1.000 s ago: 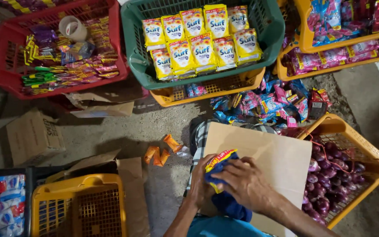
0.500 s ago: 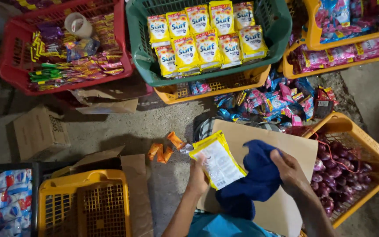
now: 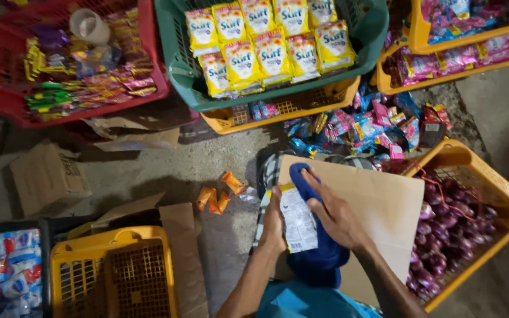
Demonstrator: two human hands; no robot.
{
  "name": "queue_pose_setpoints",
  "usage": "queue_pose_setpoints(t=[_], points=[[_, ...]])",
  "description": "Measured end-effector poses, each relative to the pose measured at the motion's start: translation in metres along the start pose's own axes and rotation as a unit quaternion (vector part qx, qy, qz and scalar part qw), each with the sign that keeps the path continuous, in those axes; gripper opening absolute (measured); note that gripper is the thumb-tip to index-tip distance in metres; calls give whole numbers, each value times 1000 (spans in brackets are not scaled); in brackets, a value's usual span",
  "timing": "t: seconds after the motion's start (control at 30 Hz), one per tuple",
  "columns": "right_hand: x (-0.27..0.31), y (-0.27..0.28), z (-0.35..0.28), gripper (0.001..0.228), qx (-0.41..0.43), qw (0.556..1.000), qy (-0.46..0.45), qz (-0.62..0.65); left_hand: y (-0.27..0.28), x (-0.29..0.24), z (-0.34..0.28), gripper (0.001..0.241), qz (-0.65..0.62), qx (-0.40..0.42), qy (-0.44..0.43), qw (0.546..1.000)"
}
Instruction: The recorder is using a cloth to wipe dust off individual detergent packets and snack bags in a storage area.
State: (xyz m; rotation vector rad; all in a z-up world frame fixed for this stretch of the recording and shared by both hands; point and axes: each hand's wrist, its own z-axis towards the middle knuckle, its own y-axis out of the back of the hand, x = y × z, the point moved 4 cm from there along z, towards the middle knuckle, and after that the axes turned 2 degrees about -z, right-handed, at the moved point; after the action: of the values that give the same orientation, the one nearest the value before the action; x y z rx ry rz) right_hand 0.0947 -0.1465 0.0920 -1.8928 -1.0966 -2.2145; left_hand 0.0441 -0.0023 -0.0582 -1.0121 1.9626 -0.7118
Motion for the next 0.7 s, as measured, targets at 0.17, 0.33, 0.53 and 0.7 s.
queue_pose_setpoints(t=[0.17, 0.33, 0.53, 0.7], points=[[14, 14, -25, 54, 96, 994, -42, 20, -30, -39, -7, 81, -82, 13, 23, 996], [-68, 15, -93, 48, 108, 964, -90, 225, -13, -41, -12, 83, -171, 59, 0, 984], [-41, 2, -87, 57, -190, 760, -267, 561, -19, -28, -8, 82, -261, 162, 11, 952], [-119, -67, -161, 39, -275, 840, -298, 361, -16, -30, -2, 90, -188, 19, -16, 982]])
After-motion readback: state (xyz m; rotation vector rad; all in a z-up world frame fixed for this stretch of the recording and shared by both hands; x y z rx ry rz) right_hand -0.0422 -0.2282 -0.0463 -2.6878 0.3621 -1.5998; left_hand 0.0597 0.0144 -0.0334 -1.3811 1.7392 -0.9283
